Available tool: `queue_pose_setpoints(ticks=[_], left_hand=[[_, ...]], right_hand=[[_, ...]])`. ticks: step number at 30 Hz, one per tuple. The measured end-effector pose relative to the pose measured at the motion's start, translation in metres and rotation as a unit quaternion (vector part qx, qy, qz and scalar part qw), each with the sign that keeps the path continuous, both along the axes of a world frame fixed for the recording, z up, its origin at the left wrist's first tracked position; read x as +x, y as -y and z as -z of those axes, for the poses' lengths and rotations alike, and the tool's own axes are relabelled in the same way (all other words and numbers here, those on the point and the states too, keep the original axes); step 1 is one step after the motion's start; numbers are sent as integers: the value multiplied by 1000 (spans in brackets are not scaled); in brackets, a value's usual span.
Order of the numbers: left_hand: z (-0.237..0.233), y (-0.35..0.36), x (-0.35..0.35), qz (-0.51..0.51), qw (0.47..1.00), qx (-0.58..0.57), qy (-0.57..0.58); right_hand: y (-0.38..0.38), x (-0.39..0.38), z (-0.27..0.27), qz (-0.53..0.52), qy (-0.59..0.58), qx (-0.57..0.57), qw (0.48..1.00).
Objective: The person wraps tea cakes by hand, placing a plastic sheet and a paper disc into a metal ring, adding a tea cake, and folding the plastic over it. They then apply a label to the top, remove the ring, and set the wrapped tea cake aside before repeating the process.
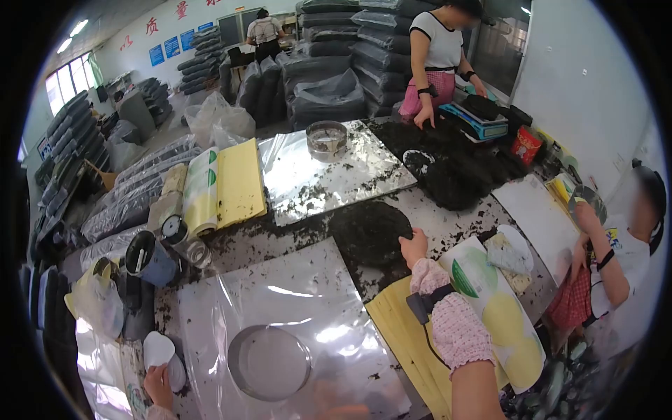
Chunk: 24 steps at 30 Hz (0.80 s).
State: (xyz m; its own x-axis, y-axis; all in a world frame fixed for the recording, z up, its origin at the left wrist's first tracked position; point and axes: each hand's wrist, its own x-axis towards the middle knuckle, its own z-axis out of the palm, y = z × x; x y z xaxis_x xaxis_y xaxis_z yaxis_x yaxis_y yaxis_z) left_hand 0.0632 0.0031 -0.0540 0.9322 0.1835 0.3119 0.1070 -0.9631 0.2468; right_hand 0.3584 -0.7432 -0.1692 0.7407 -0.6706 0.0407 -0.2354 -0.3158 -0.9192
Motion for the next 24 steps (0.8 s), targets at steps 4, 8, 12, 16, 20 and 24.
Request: queue_pose_setpoints(ticks=[4, 8, 12, 16, 20, 24], left_hand=[[-39, 68, -15, 126, 984, 32, 119], [-57, 169, -35, 397, 917, -38, 8], [-25, 205, 3, 425, 905, 5, -28], [-22, 205, 18, 400, 916, -15, -7], [-34, 209, 16, 405, 912, -71, 8], [-62, 190, -9, 344, 923, -144, 94]], right_hand=[[-9, -21, -14, -5, 76, 72, 994], [-25, -54, -47, -27, 92, 183, 978], [-37, -79, -59, -18, 114, 219, 969], [-65, -119, -92, -81, 91, 231, 965], [-138, -163, -114, -195, 77, 298, 931], [-213, -205, -114, -326, 9, 331, 886]])
